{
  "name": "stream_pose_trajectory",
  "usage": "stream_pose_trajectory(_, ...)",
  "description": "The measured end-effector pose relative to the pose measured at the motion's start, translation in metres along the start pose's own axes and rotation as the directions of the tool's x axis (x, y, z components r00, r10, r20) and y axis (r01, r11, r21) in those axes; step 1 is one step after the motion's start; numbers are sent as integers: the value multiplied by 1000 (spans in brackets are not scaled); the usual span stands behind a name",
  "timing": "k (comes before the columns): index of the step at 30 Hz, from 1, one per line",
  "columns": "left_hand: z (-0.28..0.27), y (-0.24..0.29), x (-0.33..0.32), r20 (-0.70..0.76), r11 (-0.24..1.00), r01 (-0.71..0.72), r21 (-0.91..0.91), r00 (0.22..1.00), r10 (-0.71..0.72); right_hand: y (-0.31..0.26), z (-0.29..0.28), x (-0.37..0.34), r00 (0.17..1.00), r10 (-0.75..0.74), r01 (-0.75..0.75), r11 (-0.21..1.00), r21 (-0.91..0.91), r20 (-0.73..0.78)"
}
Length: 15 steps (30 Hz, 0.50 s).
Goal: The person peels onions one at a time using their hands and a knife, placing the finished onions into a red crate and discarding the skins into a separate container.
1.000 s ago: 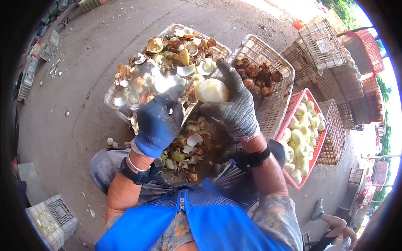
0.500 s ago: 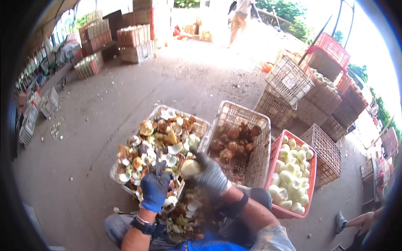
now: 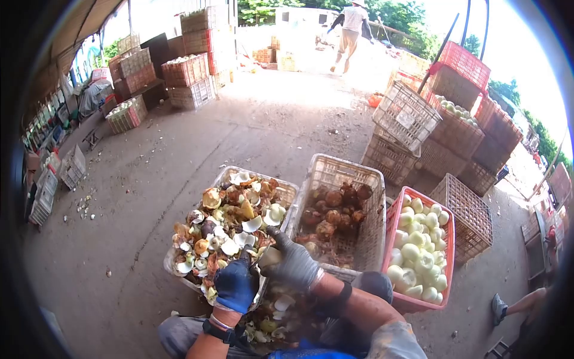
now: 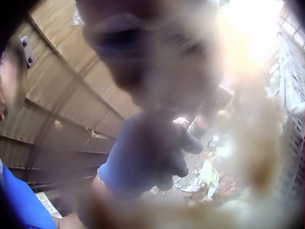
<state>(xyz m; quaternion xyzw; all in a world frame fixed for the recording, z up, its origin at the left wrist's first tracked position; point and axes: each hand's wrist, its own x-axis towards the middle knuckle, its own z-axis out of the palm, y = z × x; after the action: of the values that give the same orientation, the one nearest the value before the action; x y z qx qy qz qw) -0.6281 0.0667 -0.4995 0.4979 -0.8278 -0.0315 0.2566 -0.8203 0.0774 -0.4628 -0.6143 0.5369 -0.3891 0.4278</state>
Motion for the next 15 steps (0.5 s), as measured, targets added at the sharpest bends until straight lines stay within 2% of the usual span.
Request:
stream_pose_trajectory(2, 9, -3, -1, -22, 999, 38, -7, 999, -38, -1, 3, 2, 998, -31, 28, 997, -65, -47)
stream_pose_trajectory(3, 14, -3, -1, -18, 998, 61, 29, 998, -60, -3, 3, 0, 998, 55, -53, 996, 68, -21)
stream_pose_trajectory(4, 17, -6, -3, -29, 998, 66, 10, 997, -66, -7, 2, -1, 997, 78, -77, 995, 61, -6)
stream_pose_trajectory(5, 21, -8, -5, -10, 994, 103, 47, 995, -102, -11, 2, -3, 994, 107, -109, 970, 217, 19)
stream_pose_trajectory(6, 17, -10, 2, 154, 949, 314, 37, 936, -316, -13, 3, -3, 989, 139, -150, 918, 367, 55)
stream_pose_trajectory(7, 24, -33, 6, 202, 890, 456, 22, 870, -451, -14, 0, -7, 998, 61, -61, 926, 371, 12)
stream_pose_trajectory(8, 30, -56, -1, 163, 846, 532, -7, 836, -524, -16, -6, -14, 1000, -3, 10, 929, 369, -19)
stream_pose_trajectory(9, 7, -51, 2, 179, 846, 527, -78, 843, -508, -31, -13, -15, 999, 42, -29, 926, 376, -26)
stream_pose_trajectory(10, 13, -52, -1, 46, 842, 484, -237, 872, -488, -40, -16, -14, 994, 96, -65, 914, 399, -59)
stream_pose_trajectory(11, 15, -48, 5, -2, 885, 429, -182, 900, -437, -27, -17, -10, 995, 79, -46, 891, 452, -56)
stream_pose_trajectory(12, 23, -45, 5, -199, 882, 234, -410, 920, -337, -14, -19, -5, 997, 37, 4, 867, 499, -73)
stream_pose_trajectory(13, 14, -27, 6, -3, 667, 333, -666, 894, -449, -9, -17, -3, 997, 53, -4, 778, 628, -58)
stream_pose_trajectory(14, -1, -7, 8, 214, 368, 430, -824, 838, -501, -5, -12, -2, 998, 60, -14, 672, 741, -35)
stream_pose_trajectory(15, -7, 3, 8, 184, 459, 389, -799, 884, -430, -5, -6, -2, 997, 78, -38, 597, 801, -11)
